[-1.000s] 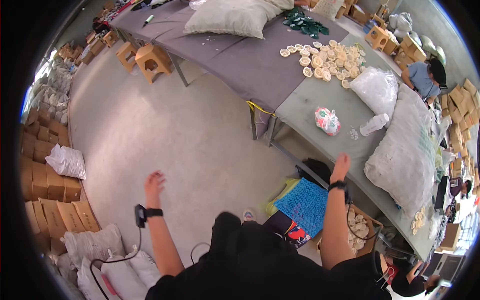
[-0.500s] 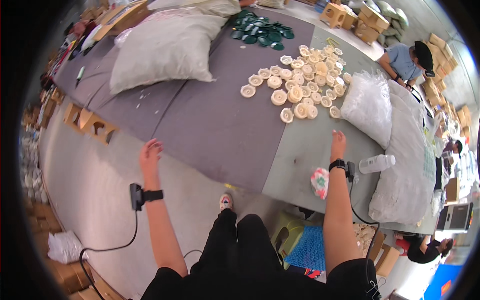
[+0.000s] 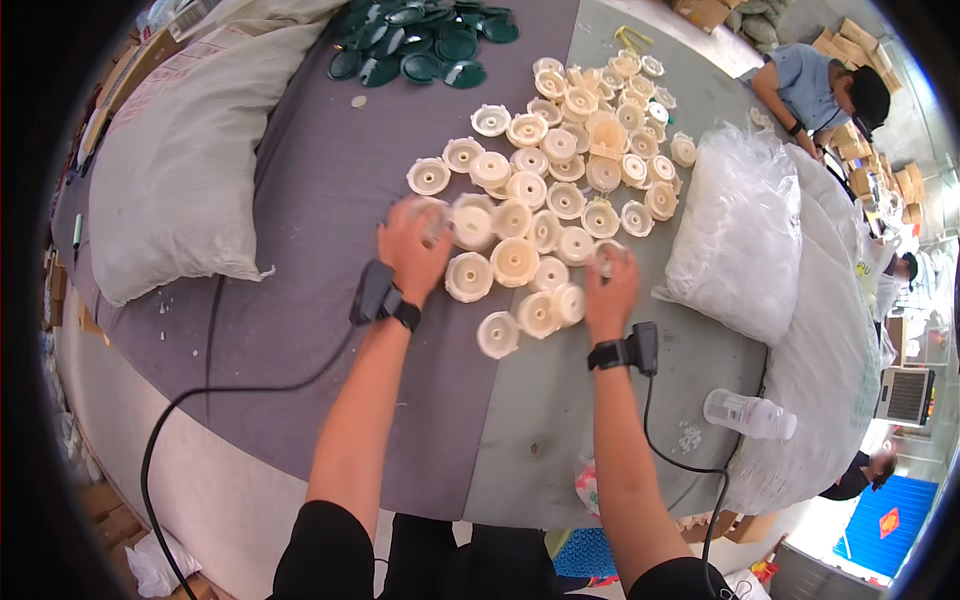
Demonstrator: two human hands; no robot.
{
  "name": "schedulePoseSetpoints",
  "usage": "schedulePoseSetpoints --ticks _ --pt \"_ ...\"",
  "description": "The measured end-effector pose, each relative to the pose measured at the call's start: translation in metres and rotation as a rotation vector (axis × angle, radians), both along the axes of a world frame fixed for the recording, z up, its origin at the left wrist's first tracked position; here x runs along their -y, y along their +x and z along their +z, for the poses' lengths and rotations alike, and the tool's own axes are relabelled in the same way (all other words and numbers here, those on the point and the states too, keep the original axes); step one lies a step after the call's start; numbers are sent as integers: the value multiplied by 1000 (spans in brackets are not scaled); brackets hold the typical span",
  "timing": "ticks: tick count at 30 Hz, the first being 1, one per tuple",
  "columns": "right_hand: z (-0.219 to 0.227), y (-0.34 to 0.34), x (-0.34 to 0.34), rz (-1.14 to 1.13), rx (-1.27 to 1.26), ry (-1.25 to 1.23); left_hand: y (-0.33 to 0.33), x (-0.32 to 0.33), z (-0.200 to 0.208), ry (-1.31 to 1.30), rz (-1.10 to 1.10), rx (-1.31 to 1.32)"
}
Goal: Manually assembling small white plastic components and organizing them into stacks and containers.
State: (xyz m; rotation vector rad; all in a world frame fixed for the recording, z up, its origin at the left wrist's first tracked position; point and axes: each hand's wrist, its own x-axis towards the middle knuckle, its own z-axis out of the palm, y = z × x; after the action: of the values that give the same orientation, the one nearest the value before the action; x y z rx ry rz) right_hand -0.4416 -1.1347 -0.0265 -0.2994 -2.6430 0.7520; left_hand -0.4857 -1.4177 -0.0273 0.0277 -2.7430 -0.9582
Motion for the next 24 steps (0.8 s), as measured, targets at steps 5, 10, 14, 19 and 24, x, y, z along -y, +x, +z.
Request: schedulePoseSetpoints --ticks 5,10,14,19,24 --pt "11 28 22 186 42 -480 55 -49 15 -14 -143 51" --pt "19 -32 -31 26 -152 -268 29 -20 24 382 90 -127" --pt "13 -109 -87 -51 -169 -281 -54 0 8 227 191 -237" --pt "-7 -151 -84 -211 -141 -381 -137 40 -8 159 154 -147" --pt "-20 -152 -86 -107 -179 -269 -151 -4 -19 5 58 -215"
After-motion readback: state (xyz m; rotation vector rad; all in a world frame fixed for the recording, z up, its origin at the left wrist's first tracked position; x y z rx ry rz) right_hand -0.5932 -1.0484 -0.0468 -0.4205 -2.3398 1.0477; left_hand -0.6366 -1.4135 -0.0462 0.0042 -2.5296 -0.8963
